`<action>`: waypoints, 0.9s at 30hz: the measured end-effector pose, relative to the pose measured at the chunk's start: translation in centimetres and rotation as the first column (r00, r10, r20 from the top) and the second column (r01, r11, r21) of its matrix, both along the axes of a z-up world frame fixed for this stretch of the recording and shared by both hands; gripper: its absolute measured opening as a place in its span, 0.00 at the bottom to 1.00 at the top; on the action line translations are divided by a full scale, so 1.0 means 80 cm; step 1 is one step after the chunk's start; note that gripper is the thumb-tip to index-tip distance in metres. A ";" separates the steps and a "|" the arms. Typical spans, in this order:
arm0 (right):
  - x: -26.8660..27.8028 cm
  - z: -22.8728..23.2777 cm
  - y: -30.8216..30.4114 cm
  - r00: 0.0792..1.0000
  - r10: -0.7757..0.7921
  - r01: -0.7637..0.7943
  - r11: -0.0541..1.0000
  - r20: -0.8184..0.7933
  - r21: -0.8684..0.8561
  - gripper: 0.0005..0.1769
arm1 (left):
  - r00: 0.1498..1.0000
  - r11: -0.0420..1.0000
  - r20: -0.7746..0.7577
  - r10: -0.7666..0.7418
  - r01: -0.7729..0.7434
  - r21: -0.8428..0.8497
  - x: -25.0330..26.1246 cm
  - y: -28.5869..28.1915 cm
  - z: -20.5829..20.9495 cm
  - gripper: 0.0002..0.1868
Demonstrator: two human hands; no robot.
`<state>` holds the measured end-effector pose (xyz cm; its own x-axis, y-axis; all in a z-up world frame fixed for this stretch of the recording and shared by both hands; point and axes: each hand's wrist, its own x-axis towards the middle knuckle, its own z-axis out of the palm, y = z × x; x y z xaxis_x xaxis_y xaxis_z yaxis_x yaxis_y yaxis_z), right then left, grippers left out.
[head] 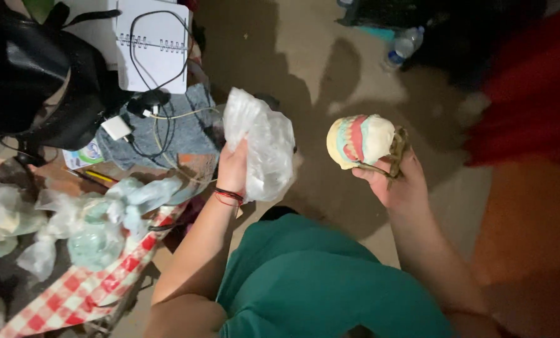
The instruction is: Unpacking dental models from plastic bags, inspecting them, and sorting metal components into a green bowl.
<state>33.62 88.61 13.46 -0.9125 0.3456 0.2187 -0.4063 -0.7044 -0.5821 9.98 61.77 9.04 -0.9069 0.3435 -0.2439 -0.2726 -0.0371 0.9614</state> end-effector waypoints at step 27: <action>-0.675 0.027 0.506 0.856 0.385 -0.429 0.901 0.346 0.060 0.44 | 0.852 0.968 -0.461 0.250 -0.222 0.116 -0.445 0.422 -0.047 0.12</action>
<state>-20.36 129.07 15.63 -0.9925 -0.0832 -0.0901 0.1226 -0.6751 -0.7275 -25.64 95.52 5.29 -0.9643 0.1050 0.2431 0.2328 -0.1013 0.9672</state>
